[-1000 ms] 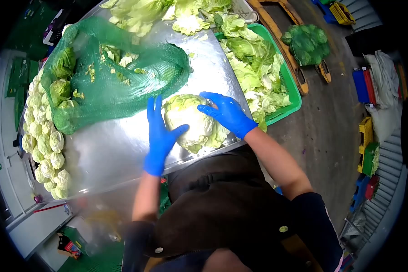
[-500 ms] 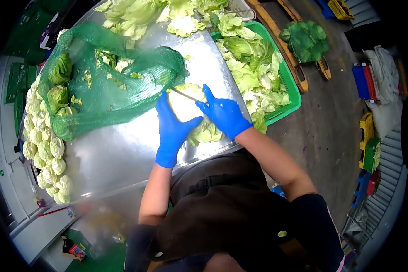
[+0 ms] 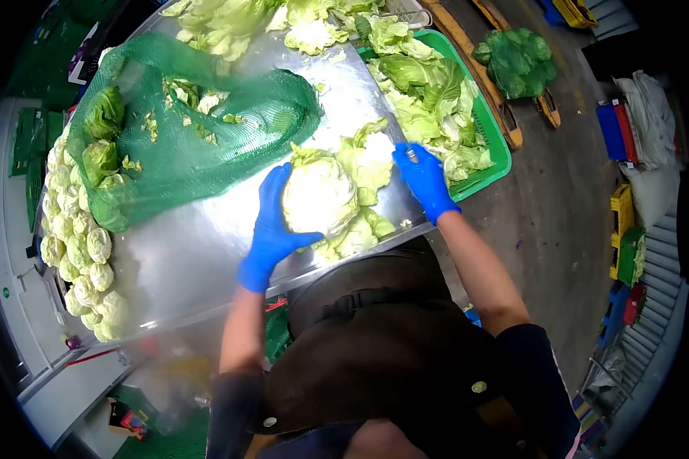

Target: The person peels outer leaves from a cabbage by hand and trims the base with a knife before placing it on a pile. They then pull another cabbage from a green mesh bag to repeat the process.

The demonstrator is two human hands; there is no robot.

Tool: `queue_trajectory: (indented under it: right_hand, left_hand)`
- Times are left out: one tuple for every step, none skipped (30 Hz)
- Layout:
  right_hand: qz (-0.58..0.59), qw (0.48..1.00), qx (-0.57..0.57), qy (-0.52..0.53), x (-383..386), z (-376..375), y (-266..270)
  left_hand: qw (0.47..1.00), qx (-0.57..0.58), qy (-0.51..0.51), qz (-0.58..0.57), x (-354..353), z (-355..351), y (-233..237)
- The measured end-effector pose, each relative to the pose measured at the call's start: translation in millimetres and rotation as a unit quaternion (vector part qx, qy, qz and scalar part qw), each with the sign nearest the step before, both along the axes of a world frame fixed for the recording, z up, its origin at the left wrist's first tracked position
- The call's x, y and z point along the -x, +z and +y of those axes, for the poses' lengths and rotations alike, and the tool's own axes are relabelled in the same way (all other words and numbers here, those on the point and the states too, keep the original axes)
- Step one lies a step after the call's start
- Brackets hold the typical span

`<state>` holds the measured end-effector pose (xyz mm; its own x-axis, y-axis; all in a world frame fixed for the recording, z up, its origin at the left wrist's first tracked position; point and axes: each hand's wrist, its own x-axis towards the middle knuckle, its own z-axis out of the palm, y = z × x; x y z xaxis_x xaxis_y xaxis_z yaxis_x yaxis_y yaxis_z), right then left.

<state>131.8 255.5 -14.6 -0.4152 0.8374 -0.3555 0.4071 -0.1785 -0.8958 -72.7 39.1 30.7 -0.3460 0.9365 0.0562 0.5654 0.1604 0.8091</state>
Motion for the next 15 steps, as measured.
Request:
queue_trajectory:
  right_hand:
    - [0.084,0.985,-0.148,-0.007,-1.7,-2.8,7.0]
    - [0.093,0.974,-0.201,0.041,0.0,-7.9,15.4]
    - [0.102,0.958,-0.254,0.087,14.7,-17.1,52.9]
    - [0.090,0.967,-0.190,0.147,20.9,-21.3,55.6]
    - [0.070,0.968,-0.126,0.206,27.1,-25.4,58.2]
    - [0.044,0.962,-0.065,0.262,33.3,-29.4,60.8]
    - [0.094,0.958,-0.075,0.260,39.1,-30.4,51.8]
    - [-0.001,0.959,-0.079,0.271,34.2,-25.4,51.0]
    - [-0.011,0.962,-0.074,0.262,34.4,-25.1,50.9]
    - [-0.021,0.965,-0.068,0.254,35.4,-27.0,50.2]
    - [-0.031,0.967,-0.064,0.246,36.7,-25.9,49.3]
    - [-0.013,0.964,-0.111,0.243,37.0,-26.8,31.8]
    - [-0.030,0.955,-0.150,0.255,35.8,-28.8,35.4]
    - [-0.047,0.944,-0.189,0.265,34.8,-32.1,42.6]
    - [-0.063,0.932,-0.227,0.275,35.0,-35.1,46.9]
  left_hand:
    - [1.000,0.008,-0.022,-0.020,3.0,3.2,2.5]
    - [0.998,0.016,-0.044,-0.037,7.5,8.9,7.8]
    - [0.996,0.024,-0.068,-0.053,11.9,14.5,11.3]
    - [0.993,0.034,-0.075,-0.086,15.4,17.7,8.4]
    - [0.990,0.024,-0.046,-0.133,12.8,17.6,10.8]
    - [0.983,0.012,-0.019,-0.180,8.4,18.6,14.1]
    - [0.974,0.000,0.007,-0.226,6.1,20.0,16.4]
    - [0.995,0.016,0.028,-0.094,10.1,9.3,-2.9]
    - [0.997,0.023,0.061,-0.038,-1.1,10.8,-1.9]
    - [0.995,0.032,0.092,0.018,-22.2,16.8,-0.5]
    - [0.989,0.036,0.125,0.074,-40.2,27.0,0.6]
    - [0.978,0.067,0.172,0.098,-49.3,41.0,7.8]
    - [0.978,0.066,0.178,0.088,-50.1,47.7,7.4]
    - [0.978,0.064,0.184,0.079,-48.2,54.5,7.1]
    - [0.977,0.062,0.191,0.070,-45.9,59.3,7.2]
